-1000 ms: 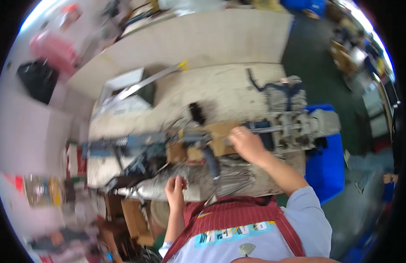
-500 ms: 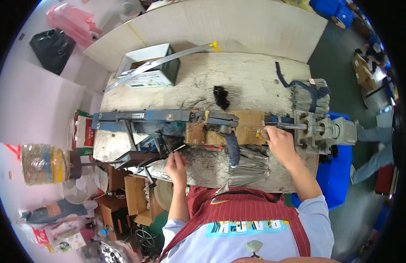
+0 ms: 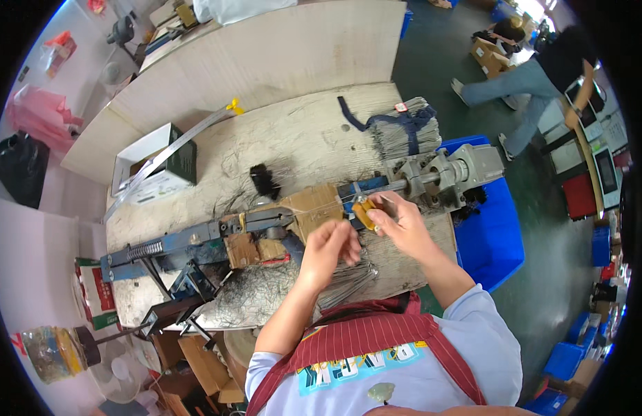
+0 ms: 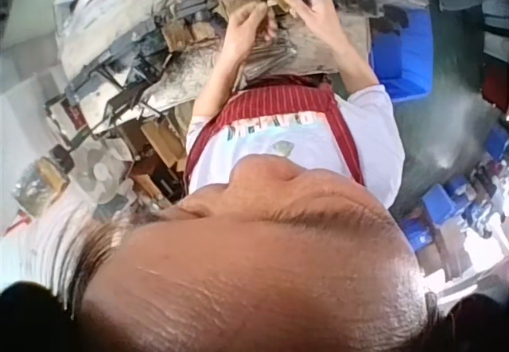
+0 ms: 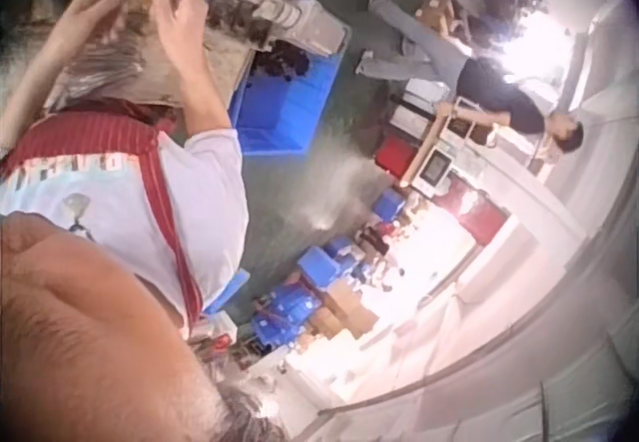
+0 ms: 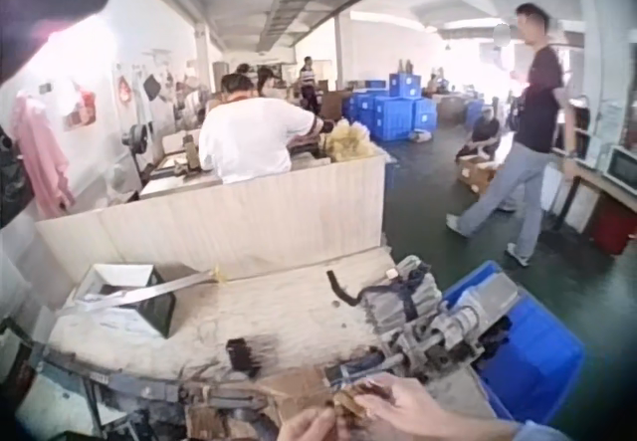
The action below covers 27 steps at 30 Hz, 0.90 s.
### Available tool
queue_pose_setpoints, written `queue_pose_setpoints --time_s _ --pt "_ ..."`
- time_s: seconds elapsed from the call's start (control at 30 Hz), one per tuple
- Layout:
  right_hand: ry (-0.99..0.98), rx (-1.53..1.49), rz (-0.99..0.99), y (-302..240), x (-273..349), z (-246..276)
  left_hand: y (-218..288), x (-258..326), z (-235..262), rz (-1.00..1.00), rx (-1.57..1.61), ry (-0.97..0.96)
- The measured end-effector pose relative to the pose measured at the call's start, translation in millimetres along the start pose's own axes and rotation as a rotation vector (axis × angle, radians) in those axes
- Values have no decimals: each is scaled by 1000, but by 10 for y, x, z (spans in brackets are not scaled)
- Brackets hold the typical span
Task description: The person manufactures wire brushes by inserting bristle bundles into folded metal wires, loading them into a machine jig, and operating the clamping handle to twist the wires.
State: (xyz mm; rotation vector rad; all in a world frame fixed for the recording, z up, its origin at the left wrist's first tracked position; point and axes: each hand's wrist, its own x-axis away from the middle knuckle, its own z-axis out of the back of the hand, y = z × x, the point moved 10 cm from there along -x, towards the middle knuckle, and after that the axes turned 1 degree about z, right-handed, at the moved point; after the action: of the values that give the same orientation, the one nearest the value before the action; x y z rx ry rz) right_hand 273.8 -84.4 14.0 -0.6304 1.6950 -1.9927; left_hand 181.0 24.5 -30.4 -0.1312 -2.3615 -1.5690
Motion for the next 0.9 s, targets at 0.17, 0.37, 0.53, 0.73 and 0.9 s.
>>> queue_pose_setpoints --time_s 0.17,0.37,0.53,0.73,0.9 --pt "10 617 366 -366 -58 2 -255 -352 233 57 297 428" --pt "-166 1042 917 -468 135 -545 -182 -89 398 -192 298 570" --pt "-256 1143 1062 -478 200 -567 -195 -152 404 -287 180 523" --pt "-341 842 628 -467 -402 -445 -183 -146 370 -266 289 518" --pt "-334 1041 511 -354 -898 -693 -205 -79 432 -214 258 564"
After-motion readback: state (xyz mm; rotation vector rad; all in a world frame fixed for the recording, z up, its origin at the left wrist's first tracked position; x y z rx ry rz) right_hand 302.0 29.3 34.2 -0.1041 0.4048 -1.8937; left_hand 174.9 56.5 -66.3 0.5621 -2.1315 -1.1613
